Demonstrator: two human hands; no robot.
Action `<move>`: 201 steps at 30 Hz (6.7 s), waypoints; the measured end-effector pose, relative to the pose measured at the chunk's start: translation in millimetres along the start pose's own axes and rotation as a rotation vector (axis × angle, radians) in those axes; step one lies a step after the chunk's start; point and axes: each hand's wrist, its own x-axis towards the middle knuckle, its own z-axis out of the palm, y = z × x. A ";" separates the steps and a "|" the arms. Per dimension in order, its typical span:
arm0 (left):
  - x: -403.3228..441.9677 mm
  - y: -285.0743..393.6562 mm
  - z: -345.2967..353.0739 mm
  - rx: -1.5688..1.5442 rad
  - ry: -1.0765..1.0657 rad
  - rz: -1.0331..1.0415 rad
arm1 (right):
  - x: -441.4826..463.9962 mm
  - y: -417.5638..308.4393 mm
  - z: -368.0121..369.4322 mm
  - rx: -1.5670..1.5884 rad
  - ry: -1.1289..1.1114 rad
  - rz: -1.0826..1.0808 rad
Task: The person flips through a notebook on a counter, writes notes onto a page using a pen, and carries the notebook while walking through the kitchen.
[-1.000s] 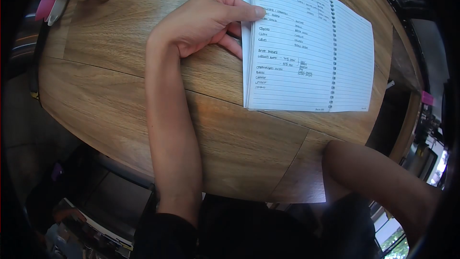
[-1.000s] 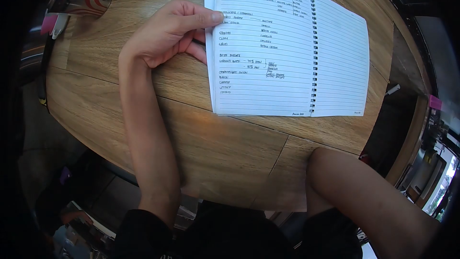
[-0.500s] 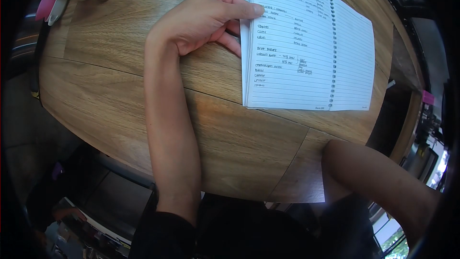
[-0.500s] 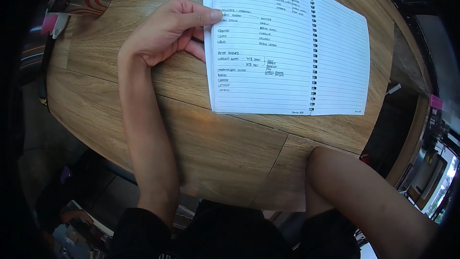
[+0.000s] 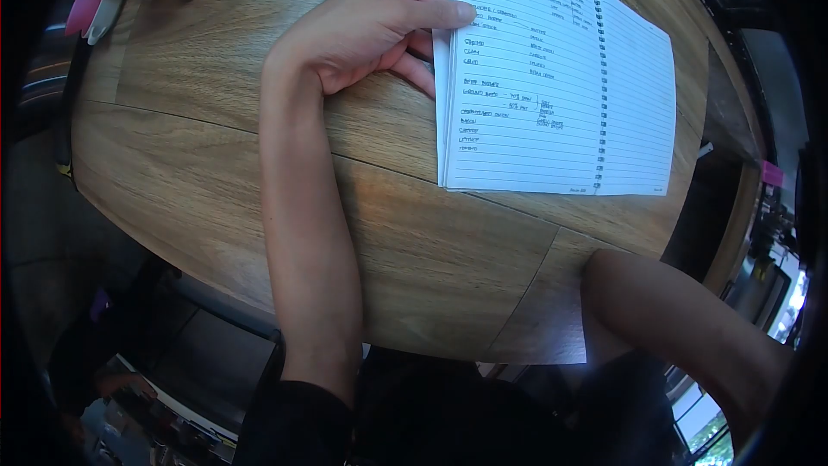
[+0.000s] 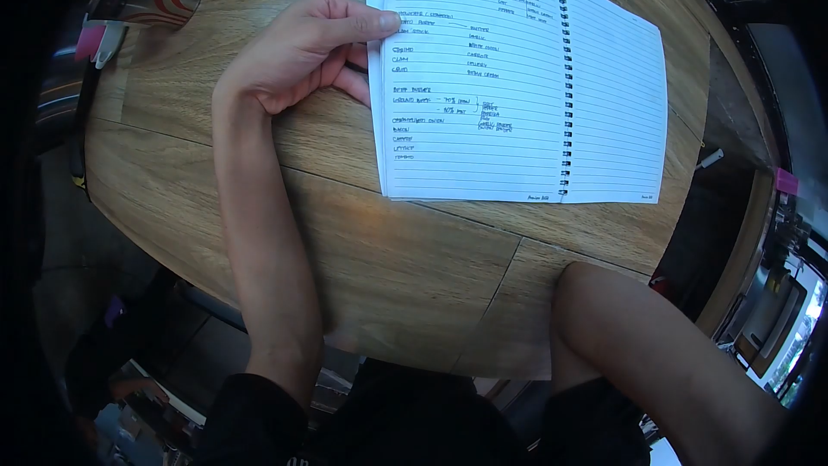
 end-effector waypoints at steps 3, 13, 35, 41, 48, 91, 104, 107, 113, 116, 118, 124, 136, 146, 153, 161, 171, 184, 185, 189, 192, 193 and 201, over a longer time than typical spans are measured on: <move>-0.2 0.4 0.9 0.000 0.000 0.000 | 9.5 -1.3 -7.2 0.019 -0.058 0.029; -1.6 0.7 -0.4 0.011 -0.002 0.002 | -0.7 1.8 0.2 -0.016 -0.033 0.057; -1.1 1.5 0.0 0.000 -0.002 -0.003 | -4.6 6.8 3.3 0.002 0.048 0.053; -1.6 2.0 0.2 0.000 -0.008 -0.004 | -4.3 7.6 4.3 -0.009 0.054 0.044; 0.2 2.0 0.0 -0.006 -0.006 -0.016 | -8.9 8.4 9.4 0.011 0.086 0.028; 0.5 3.9 1.0 -0.004 -0.001 -0.049 | -6.0 19.1 -28.5 -0.001 -0.042 0.162; 6.7 6.5 6.2 0.260 0.155 -0.059 | -207.2 28.9 -17.0 -0.872 -0.971 0.805; 1.6 9.1 8.7 0.245 0.142 -0.020 | -209.7 28.3 -23.1 -1.011 -1.101 0.638; 3.7 5.1 8.2 0.007 0.188 -0.072 | -205.3 38.7 -47.7 -1.181 -1.111 0.698; 2.5 5.7 6.8 0.031 0.161 -0.071 | -203.4 43.7 -62.9 -1.229 -1.041 0.755; 1.1 6.2 7.3 0.049 0.150 -0.060 | -196.4 53.5 -86.6 -1.183 -0.952 0.781; 8.3 9.2 16.1 0.287 0.213 -0.045 | -162.9 42.0 -74.2 -0.667 -0.702 1.173; 10.3 6.2 16.9 0.184 0.257 -0.033 | -169.3 37.4 -56.0 -0.862 -1.303 0.696; 9.7 5.6 14.5 0.218 0.252 -0.046 | -119.9 46.2 -151.7 -0.955 -0.369 1.333; 8.1 6.2 13.9 0.145 0.234 -0.073 | -137.1 51.4 -183.5 -0.990 -0.271 1.736; 7.1 7.5 9.7 0.044 0.192 -0.049 | -146.6 54.1 -190.1 -0.953 -0.245 1.702; 6.2 10.1 8.6 0.073 0.187 -0.070 | -151.3 58.5 -191.6 -0.976 -0.226 1.697; 6.6 8.1 5.5 0.004 0.169 -0.070 | -153.6 60.8 -195.6 -1.000 -0.245 1.699; 6.3 8.4 5.2 -0.011 0.163 -0.080 | -153.9 60.6 -194.5 -1.008 -0.241 1.682; 5.4 9.9 7.4 -0.032 0.175 -0.080 | -154.7 60.1 -196.4 -0.997 -0.249 1.669; 5.6 10.3 6.0 -0.033 0.155 -0.080 | -152.7 60.8 -193.8 -1.017 -0.254 1.687; 4.9 9.9 6.8 -0.032 0.161 -0.088 | -152.0 59.6 -193.0 -1.026 -0.263 1.690; 2.5 12.5 9.9 -0.006 0.181 -0.105 | -152.8 58.3 -189.8 -1.033 -0.242 1.676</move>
